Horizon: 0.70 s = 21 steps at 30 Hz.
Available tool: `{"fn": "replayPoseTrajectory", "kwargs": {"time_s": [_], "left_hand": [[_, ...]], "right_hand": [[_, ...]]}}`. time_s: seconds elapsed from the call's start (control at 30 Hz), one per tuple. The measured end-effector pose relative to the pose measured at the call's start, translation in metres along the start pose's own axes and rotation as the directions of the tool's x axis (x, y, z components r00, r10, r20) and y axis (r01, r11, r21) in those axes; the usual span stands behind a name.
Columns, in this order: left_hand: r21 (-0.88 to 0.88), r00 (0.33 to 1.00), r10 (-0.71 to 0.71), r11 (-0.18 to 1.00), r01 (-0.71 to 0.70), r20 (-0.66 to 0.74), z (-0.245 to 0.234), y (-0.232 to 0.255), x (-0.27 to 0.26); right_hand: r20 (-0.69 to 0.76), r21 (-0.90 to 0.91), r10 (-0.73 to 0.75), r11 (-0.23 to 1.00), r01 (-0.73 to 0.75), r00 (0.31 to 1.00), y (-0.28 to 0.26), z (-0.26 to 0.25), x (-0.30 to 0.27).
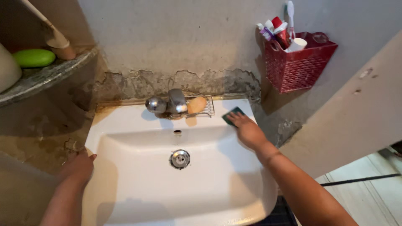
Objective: The person scrubs a white bathroom sink using a green sponge. They wipe the basin, rim, and faucet area repeatedly, moving the sponge across different sections of the sink throughout the clip.
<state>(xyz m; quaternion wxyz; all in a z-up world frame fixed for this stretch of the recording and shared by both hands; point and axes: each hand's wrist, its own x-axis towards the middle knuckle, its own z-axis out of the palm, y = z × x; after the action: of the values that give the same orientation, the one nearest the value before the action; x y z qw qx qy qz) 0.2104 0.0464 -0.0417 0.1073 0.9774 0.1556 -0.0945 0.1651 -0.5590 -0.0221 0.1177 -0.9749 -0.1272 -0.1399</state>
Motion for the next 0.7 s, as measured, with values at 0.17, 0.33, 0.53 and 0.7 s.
{"fn": "replayPoseTrajectory", "kwargs": {"time_s": [0.17,0.33,0.53,0.7], "left_hand": [[0.011,0.999,0.039,0.999,-0.039,0.008,-0.002,0.0,-0.007],[-0.017,0.995,0.094,0.995,-0.094,-0.037,-0.001,-0.002,-0.004],[0.021,0.997,0.069,0.997,-0.068,-0.017,0.006,-0.002,0.001],[0.046,0.993,0.111,0.993,-0.109,-0.045,0.005,-0.006,0.001]], "right_hand": [[0.239,-0.414,0.09,0.91,0.018,0.967,-0.025,-0.043,-0.075],[0.815,-0.356,0.275,0.932,0.066,0.51,-0.098,-0.021,-0.1],[0.768,0.514,-0.445,0.857,-0.028,0.461,-0.247,0.116,-0.062],[0.599,0.57,-0.424,0.821,0.01,0.679,-0.31,0.241,-0.004]]}}
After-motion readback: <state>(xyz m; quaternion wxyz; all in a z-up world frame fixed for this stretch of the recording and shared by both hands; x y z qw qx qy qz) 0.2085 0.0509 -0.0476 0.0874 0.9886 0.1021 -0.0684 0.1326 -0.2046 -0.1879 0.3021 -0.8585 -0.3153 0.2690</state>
